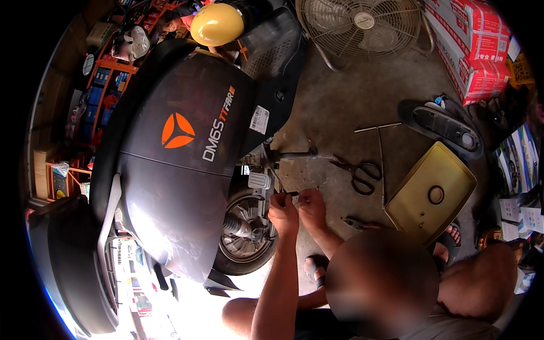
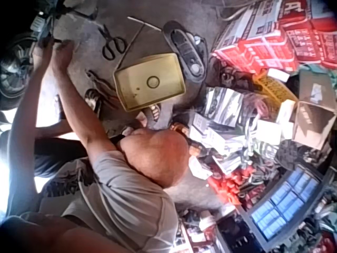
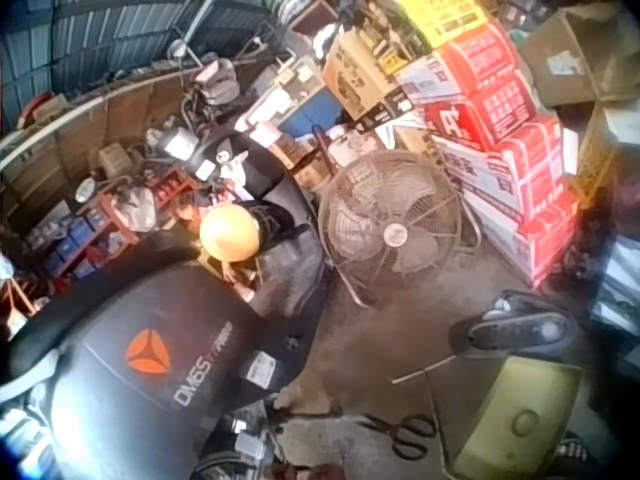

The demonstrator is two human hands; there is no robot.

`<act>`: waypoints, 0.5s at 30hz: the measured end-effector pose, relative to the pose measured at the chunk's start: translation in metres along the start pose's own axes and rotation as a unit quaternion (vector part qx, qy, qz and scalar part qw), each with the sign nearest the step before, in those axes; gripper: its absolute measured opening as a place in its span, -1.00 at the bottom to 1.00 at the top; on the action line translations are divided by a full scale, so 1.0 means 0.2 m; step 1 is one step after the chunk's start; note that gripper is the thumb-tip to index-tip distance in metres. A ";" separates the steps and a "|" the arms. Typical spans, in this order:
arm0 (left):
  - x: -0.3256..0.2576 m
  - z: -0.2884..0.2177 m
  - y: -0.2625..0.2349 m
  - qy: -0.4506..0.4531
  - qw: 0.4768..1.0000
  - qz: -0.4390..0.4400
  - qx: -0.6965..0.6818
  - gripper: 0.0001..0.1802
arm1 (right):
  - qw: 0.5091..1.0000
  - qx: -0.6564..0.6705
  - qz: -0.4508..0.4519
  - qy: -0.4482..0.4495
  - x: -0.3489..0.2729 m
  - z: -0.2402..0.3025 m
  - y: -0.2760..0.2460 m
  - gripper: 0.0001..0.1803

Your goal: The person sits on the floor and works on the rear wheel area of a scooter, manipulating wires and small components with their hands. They appear to be adjusting or connecting parts near the brake or motor assembly.

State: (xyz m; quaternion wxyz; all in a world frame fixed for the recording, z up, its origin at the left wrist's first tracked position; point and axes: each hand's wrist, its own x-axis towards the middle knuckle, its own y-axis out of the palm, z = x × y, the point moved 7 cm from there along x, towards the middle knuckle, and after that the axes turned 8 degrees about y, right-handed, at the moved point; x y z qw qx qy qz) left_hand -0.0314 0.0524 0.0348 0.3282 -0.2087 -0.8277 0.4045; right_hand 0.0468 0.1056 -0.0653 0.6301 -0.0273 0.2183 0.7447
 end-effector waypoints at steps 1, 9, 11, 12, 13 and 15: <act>-0.02 0.01 -0.02 -0.002 1.000 -0.009 -0.013 -0.77 | 0.999 -0.029 0.026 0.000 -0.01 0.04 0.01 -0.88; -0.07 0.13 -0.02 -0.041 0.992 -0.009 -0.116 -0.69 | 0.981 -0.163 0.107 -0.009 0.03 0.17 0.11 -0.84; -0.08 0.15 -0.03 -0.038 0.990 -0.010 -0.135 -0.70 | 0.970 -0.195 0.138 0.037 0.02 0.17 0.14 -0.84; -0.07 0.16 -0.04 -0.028 0.990 -0.013 -0.139 -0.72 | 0.967 -0.195 0.154 0.048 0.03 0.15 0.15 -0.84; -0.07 0.16 -0.05 -0.018 0.989 -0.018 -0.142 -0.74 | 0.964 -0.195 0.170 0.060 0.04 0.13 0.17 -0.84; -0.07 0.18 -0.04 -0.070 0.976 -0.001 -0.208 -0.76 | 0.964 -0.136 0.203 0.102 0.07 0.05 0.21 -0.84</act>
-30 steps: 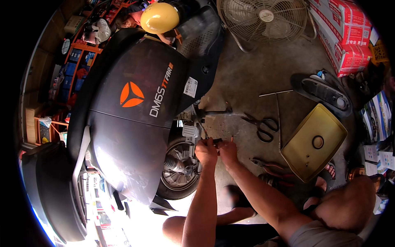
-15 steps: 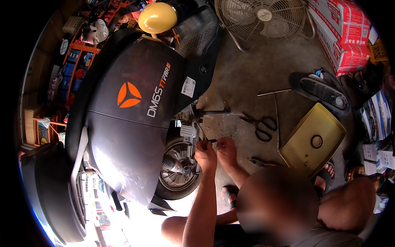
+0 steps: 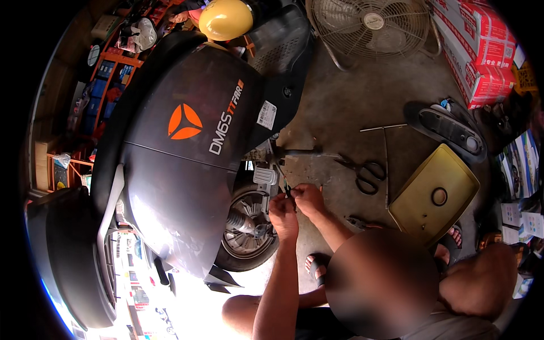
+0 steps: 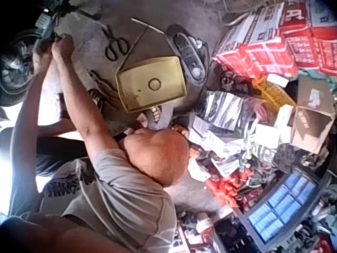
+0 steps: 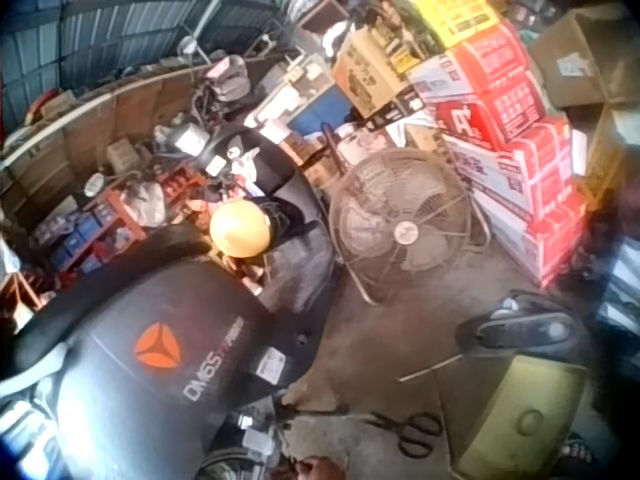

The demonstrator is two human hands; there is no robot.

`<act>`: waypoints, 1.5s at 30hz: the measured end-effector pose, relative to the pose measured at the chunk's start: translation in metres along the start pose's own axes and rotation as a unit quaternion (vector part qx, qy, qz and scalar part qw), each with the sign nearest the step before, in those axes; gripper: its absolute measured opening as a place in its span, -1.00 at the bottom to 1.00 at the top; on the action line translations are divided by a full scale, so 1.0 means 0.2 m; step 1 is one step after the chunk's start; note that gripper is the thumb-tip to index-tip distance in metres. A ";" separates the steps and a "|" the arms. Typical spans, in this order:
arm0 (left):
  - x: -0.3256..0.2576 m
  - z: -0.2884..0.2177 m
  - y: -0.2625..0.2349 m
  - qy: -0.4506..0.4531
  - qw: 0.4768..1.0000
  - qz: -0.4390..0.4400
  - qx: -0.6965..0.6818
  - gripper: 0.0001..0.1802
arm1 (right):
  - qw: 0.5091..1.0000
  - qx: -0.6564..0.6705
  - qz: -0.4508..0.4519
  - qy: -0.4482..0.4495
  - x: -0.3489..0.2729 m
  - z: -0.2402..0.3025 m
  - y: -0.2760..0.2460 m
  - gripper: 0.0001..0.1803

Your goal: The person sits on the floor and works on the rear wheel area of a scooter, manipulating wires and small components with their hands. They appear to be adjusting or connecting parts near the brake or motor assembly.

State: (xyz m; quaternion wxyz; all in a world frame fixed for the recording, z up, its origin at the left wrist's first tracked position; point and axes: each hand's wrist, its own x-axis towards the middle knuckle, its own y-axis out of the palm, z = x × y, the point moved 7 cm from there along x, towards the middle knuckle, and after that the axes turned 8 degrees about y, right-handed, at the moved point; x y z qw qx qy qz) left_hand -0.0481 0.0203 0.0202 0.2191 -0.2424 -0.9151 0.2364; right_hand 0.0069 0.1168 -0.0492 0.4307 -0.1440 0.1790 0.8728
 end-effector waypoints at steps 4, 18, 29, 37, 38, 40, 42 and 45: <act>0.03 -0.02 0.02 -0.048 0.999 0.015 -0.014 -0.75 | 0.981 0.176 0.074 0.029 0.07 -0.08 0.03 -0.84; 0.09 -0.16 -0.01 0.064 0.990 0.066 0.104 -0.79 | 0.986 0.127 -0.003 -0.106 -0.03 -0.06 0.01 -0.84; 0.14 -0.04 -0.02 -0.057 0.984 0.132 0.109 -0.70 | 0.990 0.002 -0.076 -0.119 -0.17 0.10 -0.06 -0.78; 0.13 0.02 0.03 -0.079 0.990 0.102 0.051 -0.73 | 0.988 0.094 -0.095 -0.080 -0.07 -0.04 -0.06 -0.86; 0.14 0.05 0.02 -0.054 0.991 0.099 0.067 -0.76 | 0.988 0.107 -0.093 -0.063 -0.05 -0.06 -0.05 -0.85; 0.16 0.09 0.02 -0.007 0.991 0.091 0.100 -0.81 | 0.986 0.152 -0.066 -0.029 -0.05 -0.08 -0.05 -0.82; 0.16 0.09 0.02 0.033 0.991 0.063 0.113 -0.81 | 0.979 0.198 -0.040 -0.001 -0.06 -0.08 -0.05 -0.81; 0.14 0.06 0.03 -0.007 0.989 0.072 0.132 -0.78 | 0.966 0.257 -0.014 0.027 -0.08 -0.08 -0.07 -0.81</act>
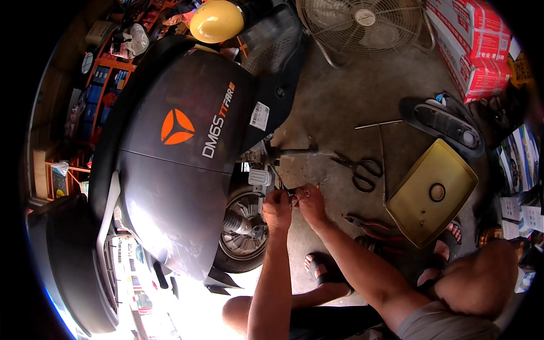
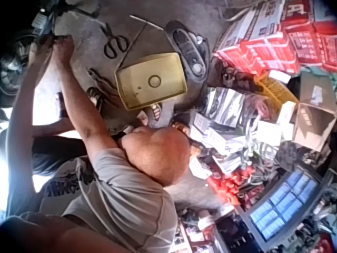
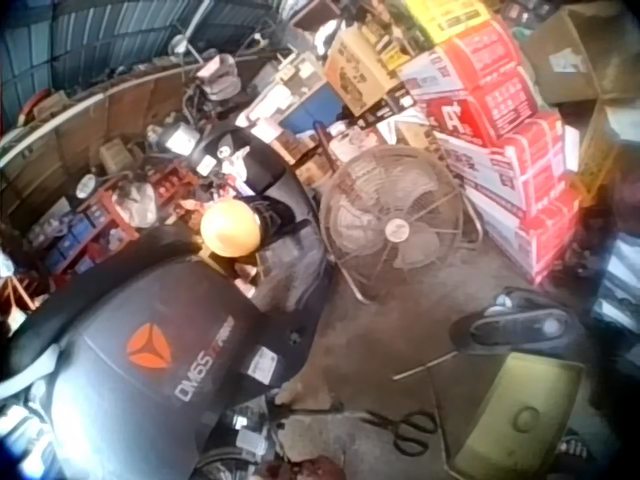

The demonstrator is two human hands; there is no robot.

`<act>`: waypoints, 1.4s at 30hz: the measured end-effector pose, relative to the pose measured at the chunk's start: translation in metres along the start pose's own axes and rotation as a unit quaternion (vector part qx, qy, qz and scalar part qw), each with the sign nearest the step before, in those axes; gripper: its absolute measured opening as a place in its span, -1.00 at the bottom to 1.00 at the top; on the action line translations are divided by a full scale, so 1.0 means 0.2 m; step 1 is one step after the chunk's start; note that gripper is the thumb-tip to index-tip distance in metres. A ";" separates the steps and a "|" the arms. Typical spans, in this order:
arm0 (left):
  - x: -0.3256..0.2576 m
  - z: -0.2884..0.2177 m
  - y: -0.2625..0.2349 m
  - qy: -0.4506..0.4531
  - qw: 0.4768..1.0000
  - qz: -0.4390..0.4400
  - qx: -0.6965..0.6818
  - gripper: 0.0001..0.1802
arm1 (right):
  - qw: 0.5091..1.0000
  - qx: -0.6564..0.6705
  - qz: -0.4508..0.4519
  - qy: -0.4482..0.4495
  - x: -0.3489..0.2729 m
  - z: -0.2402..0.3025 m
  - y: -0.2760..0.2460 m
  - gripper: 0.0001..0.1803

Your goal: The person sits on the floor and works on the rear wheel area of a scooter, manipulating wires and small components with their hands. They appear to be adjusting or connecting parts near the brake or motor assembly.

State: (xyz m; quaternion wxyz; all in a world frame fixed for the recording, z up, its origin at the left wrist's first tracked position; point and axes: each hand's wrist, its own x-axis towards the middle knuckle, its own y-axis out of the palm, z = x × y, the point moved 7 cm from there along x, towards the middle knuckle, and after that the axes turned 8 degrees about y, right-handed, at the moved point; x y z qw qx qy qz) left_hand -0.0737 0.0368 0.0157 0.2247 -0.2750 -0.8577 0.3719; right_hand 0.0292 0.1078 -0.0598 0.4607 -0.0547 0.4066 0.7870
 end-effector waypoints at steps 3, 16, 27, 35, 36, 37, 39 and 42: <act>0.00 -0.01 0.03 -0.031 0.999 0.026 -0.010 -0.77 | 0.999 0.044 -0.003 0.020 0.00 0.00 -0.02 -0.83; 0.01 0.04 0.08 -0.154 0.976 0.020 -0.154 -0.77 | 0.993 0.104 0.000 0.055 -0.01 -0.02 0.00 -0.88; 0.02 -0.28 0.03 -0.004 0.975 0.015 0.223 -0.75 | 0.993 0.101 -0.035 0.041 -0.01 -0.07 -0.02 -0.83; 0.02 -0.27 0.03 0.028 0.969 0.015 0.244 -0.74 | 0.994 0.092 -0.051 0.042 -0.03 -0.09 -0.02 -0.84; 0.02 -0.28 0.03 0.040 0.968 0.019 0.247 -0.74 | 0.994 0.089 -0.052 0.031 -0.02 -0.10 -0.02 -0.83; 0.03 -0.30 0.04 0.051 0.967 0.023 0.250 -0.74 | 0.995 0.087 -0.052 0.020 0.00 -0.11 -0.03 -0.82; 0.02 -0.30 0.04 0.043 0.976 0.026 0.213 -0.73 | 0.996 0.067 -0.055 0.013 0.00 -0.11 -0.03 -0.80; 0.00 -0.27 0.03 0.024 0.984 0.011 0.176 -0.72 | 0.997 0.030 -0.062 0.017 -0.04 -0.08 -0.03 -0.80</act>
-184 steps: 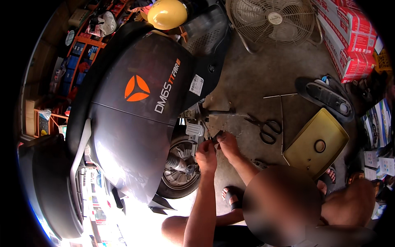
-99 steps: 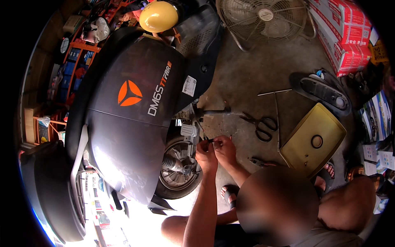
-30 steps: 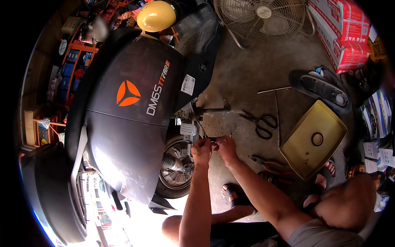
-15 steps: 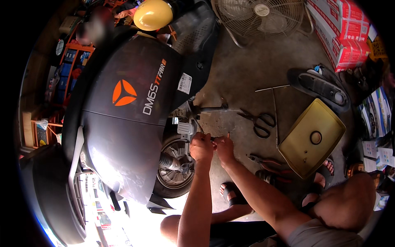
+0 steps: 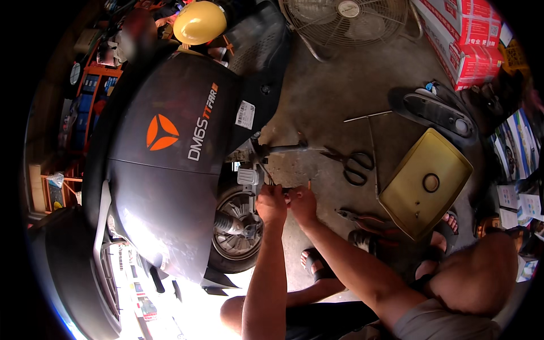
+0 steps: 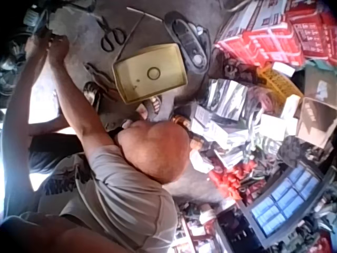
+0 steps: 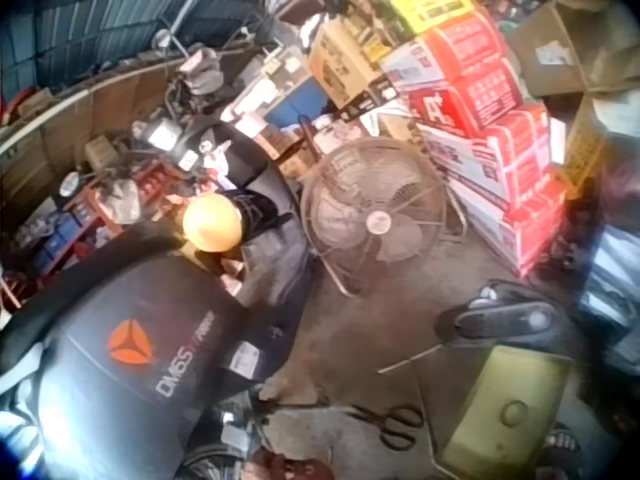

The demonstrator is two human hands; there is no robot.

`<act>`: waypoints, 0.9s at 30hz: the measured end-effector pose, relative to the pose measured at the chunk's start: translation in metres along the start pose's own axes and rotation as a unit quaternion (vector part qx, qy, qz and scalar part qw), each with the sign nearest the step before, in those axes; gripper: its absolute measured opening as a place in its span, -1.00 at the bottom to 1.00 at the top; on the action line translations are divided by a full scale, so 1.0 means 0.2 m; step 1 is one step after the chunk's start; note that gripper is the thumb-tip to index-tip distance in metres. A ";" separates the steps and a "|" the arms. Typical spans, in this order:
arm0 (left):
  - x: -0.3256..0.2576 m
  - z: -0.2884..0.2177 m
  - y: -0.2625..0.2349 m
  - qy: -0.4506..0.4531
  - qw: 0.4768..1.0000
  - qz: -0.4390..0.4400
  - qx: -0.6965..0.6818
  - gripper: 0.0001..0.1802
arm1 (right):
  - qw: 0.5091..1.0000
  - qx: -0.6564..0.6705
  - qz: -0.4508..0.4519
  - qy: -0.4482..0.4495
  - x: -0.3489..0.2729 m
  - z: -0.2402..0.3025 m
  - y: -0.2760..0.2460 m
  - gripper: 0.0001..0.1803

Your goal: The person sits on the floor and works on the rear wheel area of a scooter, manipulating wires and small components with their hands. They appear to be adjusting or connecting parts near the brake or motor assembly.

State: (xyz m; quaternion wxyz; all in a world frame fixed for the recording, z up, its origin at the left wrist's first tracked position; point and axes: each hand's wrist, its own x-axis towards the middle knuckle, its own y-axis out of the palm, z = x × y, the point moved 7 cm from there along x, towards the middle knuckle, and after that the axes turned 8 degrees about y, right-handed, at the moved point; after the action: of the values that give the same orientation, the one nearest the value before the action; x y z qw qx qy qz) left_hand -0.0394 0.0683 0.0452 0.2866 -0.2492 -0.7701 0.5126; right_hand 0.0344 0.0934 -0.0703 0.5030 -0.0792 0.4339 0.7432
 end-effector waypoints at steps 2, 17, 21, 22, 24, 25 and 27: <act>-0.01 -0.01 0.00 0.001 1.000 -0.011 -0.009 -0.73 | 1.000 -0.007 -0.007 -0.008 -0.01 0.02 -0.01 -0.79; -0.01 0.03 0.06 0.042 0.995 -0.027 0.090 -0.74 | 0.962 -0.198 -0.139 -0.123 -0.08 0.07 -0.05 -0.74; -0.02 0.07 0.06 0.038 0.998 -0.015 0.051 -0.78 | 0.996 -0.040 -0.069 -0.033 -0.05 -0.01 -0.07 -0.78; -0.02 0.06 0.07 0.039 0.998 -0.011 0.040 -0.78 | 0.991 -0.063 -0.090 -0.079 -0.04 0.01 -0.08 -0.81; -0.02 0.05 0.07 0.057 0.997 -0.020 0.054 -0.78 | 0.978 -0.103 -0.098 -0.149 -0.04 0.06 -0.07 -0.85; -0.03 0.05 0.06 0.064 0.996 -0.025 0.062 -0.77 | 0.974 -0.121 -0.086 -0.173 -0.05 0.08 -0.05 -0.87; -0.05 0.05 0.04 0.068 0.995 -0.033 0.066 -0.78 | 0.965 -0.154 -0.068 -0.203 -0.06 0.13 -0.02 -0.89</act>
State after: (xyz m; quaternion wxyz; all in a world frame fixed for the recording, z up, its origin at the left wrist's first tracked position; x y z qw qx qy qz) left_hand -0.0388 0.0573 0.0317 0.3713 -0.2387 -0.7206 0.5347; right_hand 0.0505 0.1044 -0.0505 0.6117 -0.0328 0.1963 0.7657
